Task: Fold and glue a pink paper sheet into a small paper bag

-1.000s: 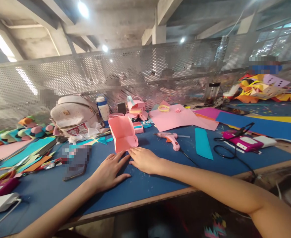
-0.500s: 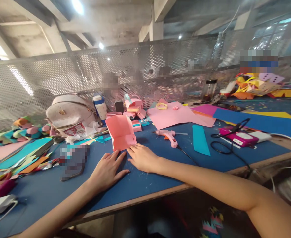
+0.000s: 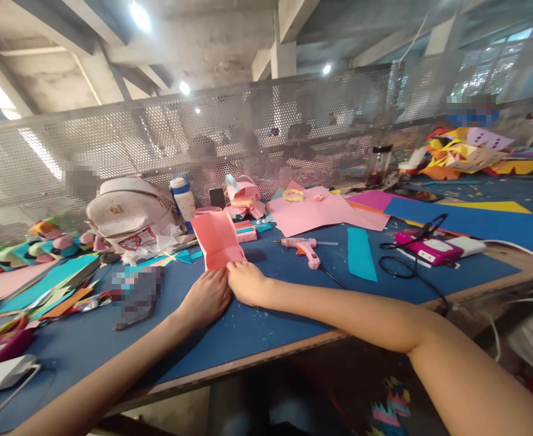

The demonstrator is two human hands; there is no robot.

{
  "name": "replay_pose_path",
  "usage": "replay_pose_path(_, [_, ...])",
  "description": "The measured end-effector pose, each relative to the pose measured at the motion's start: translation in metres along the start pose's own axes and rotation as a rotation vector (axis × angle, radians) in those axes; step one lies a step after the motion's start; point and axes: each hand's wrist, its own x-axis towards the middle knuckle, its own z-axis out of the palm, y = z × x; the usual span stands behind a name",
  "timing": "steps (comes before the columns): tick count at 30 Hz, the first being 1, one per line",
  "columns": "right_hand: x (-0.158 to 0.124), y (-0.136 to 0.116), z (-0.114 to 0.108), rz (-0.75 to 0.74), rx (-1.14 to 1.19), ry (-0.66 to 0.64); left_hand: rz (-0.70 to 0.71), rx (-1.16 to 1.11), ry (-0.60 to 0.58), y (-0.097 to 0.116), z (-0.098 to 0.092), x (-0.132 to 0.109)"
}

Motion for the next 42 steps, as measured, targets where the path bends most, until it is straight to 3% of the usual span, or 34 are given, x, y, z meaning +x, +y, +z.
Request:
replay_pose_path(10, [0.009, -0.003, 0.011, 0.099, 0.072, 0.01, -0.041, 0.005, -0.065, -0.002, 0.012, 0.008])
replay_pose_path(19, [0.017, -0.007, 0.015, 0.162, 0.009, 0.013, -0.186, 0.085, -0.177, 0.004, 0.0, 0.015])
replay_pose_path(29, [0.015, -0.013, 0.007, 0.163, -0.002, -0.053, -0.183, 0.122, -0.246, 0.008, -0.005, 0.017])
replay_pose_path(32, [0.008, -0.006, -0.003, 0.118, 0.033, -0.092, -0.196, 0.117, -0.243, 0.006, -0.007, 0.016])
replay_pose_path(36, [0.0, 0.021, -0.037, 0.044, 0.106, -0.166, -0.243, 0.106, -0.263, -0.001, -0.009, 0.018])
replay_pose_path(39, [-0.005, 0.045, -0.066, 0.139, 0.1, -0.105, -0.231, 0.09, -0.29, -0.008, -0.009, 0.024])
replay_pose_path(42, [-0.008, 0.062, -0.079, 0.252, 0.092, -0.043, -0.208, 0.073, -0.293, -0.012, -0.007, 0.032])
